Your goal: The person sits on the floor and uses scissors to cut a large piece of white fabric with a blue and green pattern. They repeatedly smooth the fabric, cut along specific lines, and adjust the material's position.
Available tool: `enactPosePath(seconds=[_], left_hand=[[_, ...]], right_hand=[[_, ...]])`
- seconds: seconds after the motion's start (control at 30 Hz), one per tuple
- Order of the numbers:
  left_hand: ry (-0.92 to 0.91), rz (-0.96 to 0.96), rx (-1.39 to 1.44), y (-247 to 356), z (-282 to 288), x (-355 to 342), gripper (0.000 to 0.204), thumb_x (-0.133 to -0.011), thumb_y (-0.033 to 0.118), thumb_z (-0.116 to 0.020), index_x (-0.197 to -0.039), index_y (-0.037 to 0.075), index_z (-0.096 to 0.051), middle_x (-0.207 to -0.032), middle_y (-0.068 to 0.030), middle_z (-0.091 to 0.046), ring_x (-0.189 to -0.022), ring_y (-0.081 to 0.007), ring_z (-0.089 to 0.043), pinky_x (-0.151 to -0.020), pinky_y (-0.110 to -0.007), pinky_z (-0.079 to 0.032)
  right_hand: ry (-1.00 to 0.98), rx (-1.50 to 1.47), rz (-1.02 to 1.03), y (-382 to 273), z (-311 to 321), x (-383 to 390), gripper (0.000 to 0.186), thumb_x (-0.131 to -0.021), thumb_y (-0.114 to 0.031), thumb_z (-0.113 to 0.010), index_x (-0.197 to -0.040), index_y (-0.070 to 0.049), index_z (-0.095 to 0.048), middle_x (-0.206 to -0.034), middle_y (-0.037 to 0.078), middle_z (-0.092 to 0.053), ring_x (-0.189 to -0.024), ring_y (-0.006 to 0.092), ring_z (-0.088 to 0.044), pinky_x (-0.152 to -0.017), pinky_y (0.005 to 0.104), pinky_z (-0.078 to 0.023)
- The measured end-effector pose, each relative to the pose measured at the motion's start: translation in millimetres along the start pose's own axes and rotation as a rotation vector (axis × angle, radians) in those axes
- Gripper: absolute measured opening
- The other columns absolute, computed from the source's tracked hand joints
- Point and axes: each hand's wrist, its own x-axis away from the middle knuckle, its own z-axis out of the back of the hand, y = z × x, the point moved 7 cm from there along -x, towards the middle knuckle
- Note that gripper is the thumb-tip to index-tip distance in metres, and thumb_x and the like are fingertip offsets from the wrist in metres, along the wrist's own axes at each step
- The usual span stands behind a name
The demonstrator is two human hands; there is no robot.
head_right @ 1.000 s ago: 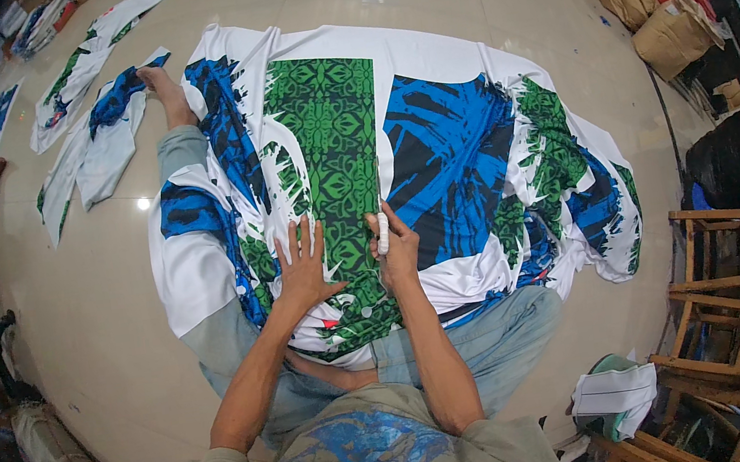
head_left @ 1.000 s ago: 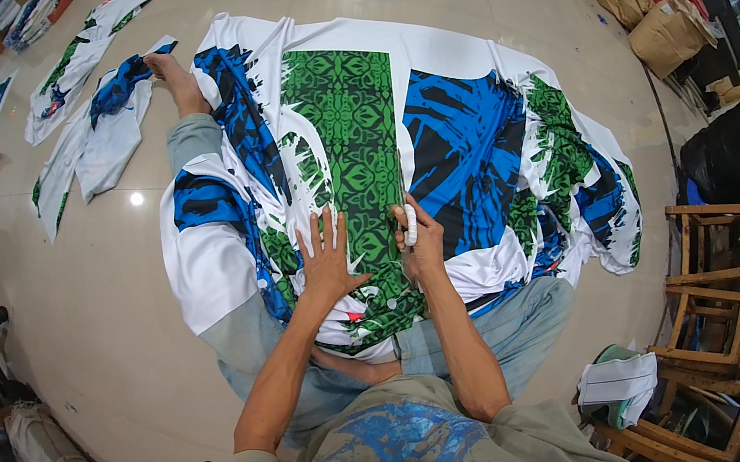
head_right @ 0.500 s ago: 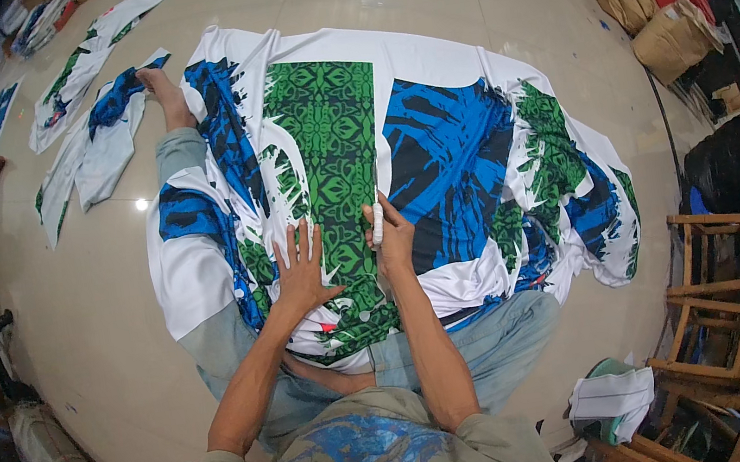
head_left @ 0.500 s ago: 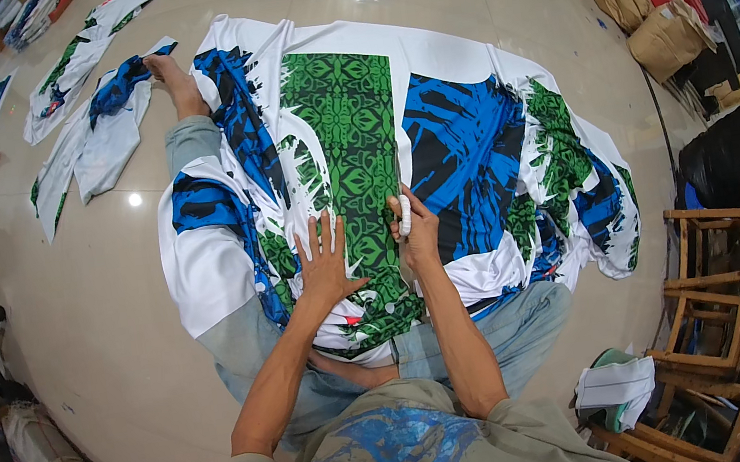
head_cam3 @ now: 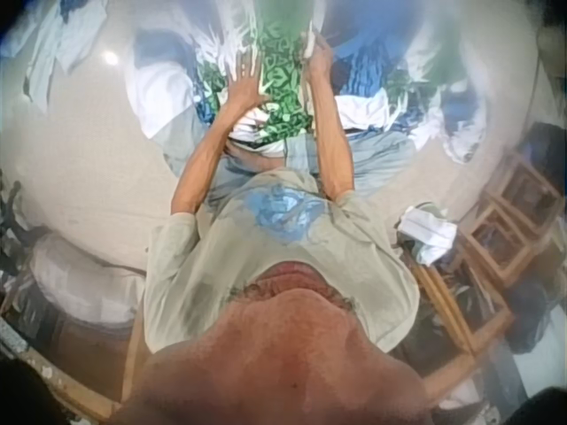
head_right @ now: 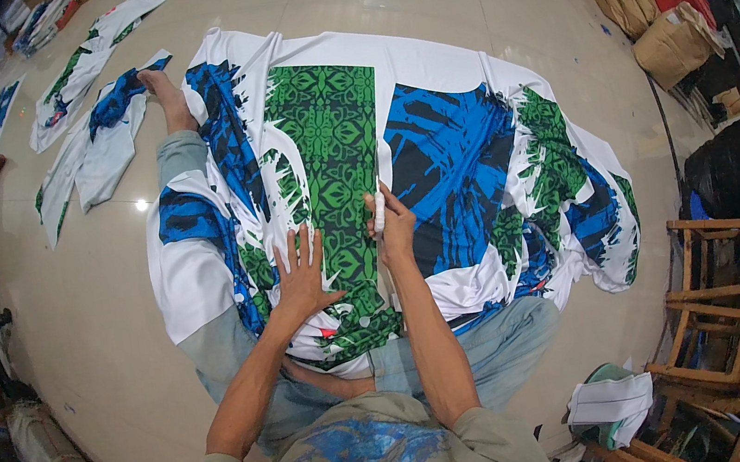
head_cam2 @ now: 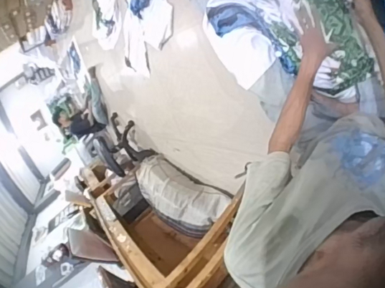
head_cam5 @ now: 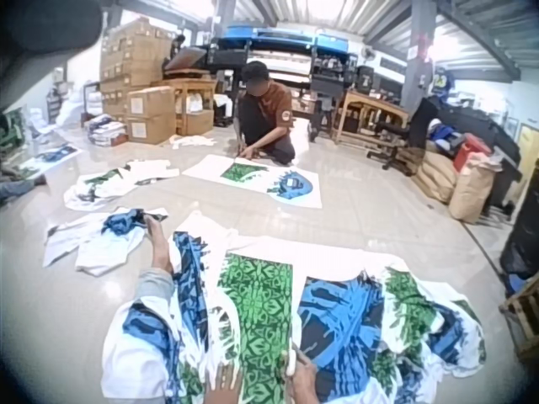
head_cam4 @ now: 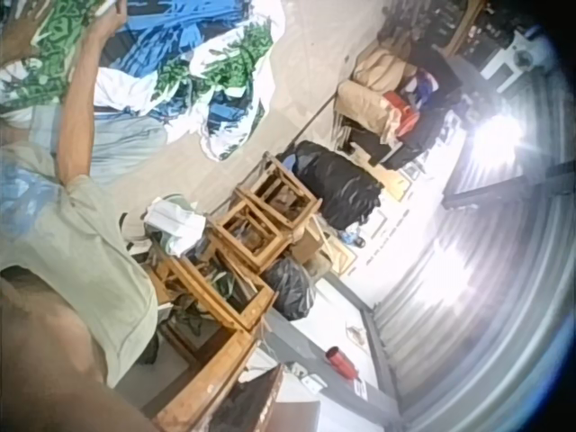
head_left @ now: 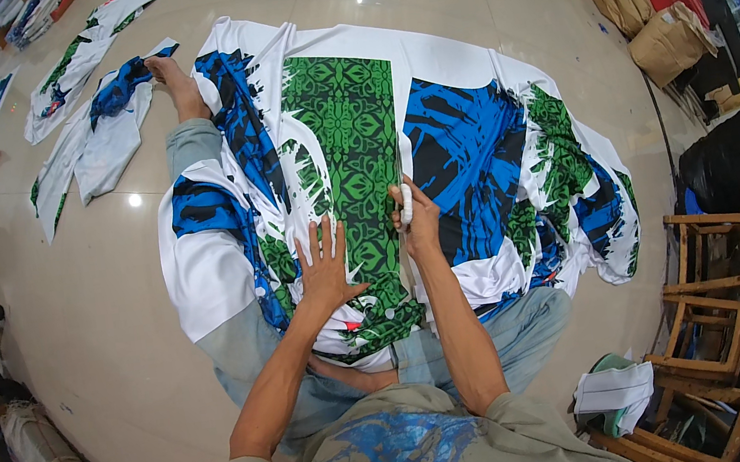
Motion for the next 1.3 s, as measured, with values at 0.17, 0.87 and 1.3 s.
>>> enactPosePath(seconds=[0.17,0.87,1.3], left_hand=[[0.019,-0.009,0.013,0.3,2.1,1.8,0.140,-0.061,0.065,-0.086,-0.163,0.003,-0.011,-0.169,-0.0243,-0.003,-0.155,-0.0461,0.003,-0.117,-0.072,-0.003],[0.030,-0.011,0.024,2.9,5.0,-0.7,0.141,-0.059,0.063,-0.087,-0.162,0.003,-0.013,-0.169,-0.0231,-0.005,-0.155,-0.0446,0.001,-0.119,-0.070,-0.003],[0.018,0.001,0.017,0.4,4.5,-0.8,0.142,-0.059,0.064,-0.087,-0.162,0.003,-0.012,-0.169,-0.0232,-0.004,-0.155,-0.0449,0.000,-0.118,-0.070,-0.004]], right_hand=[[-0.003,-0.021,0.000,-14.2,-6.7,-15.7,0.053,-0.085,-0.017,-0.082,-0.134,-0.006,-0.066,-0.086,0.002,-0.072,-0.049,0.0086,-0.055,-0.043,0.0242,-0.040],[0.012,0.028,0.015,-14.4,-12.4,-62.5,0.052,-0.086,-0.013,-0.080,-0.135,-0.005,-0.065,-0.085,0.002,-0.072,-0.048,0.0096,-0.054,-0.043,0.0248,-0.040],[0.024,0.064,0.031,-28.8,-26.9,-85.6,0.053,-0.083,-0.014,-0.082,-0.133,-0.004,-0.066,-0.088,0.004,-0.073,-0.048,0.0104,-0.054,-0.043,0.0258,-0.039]])
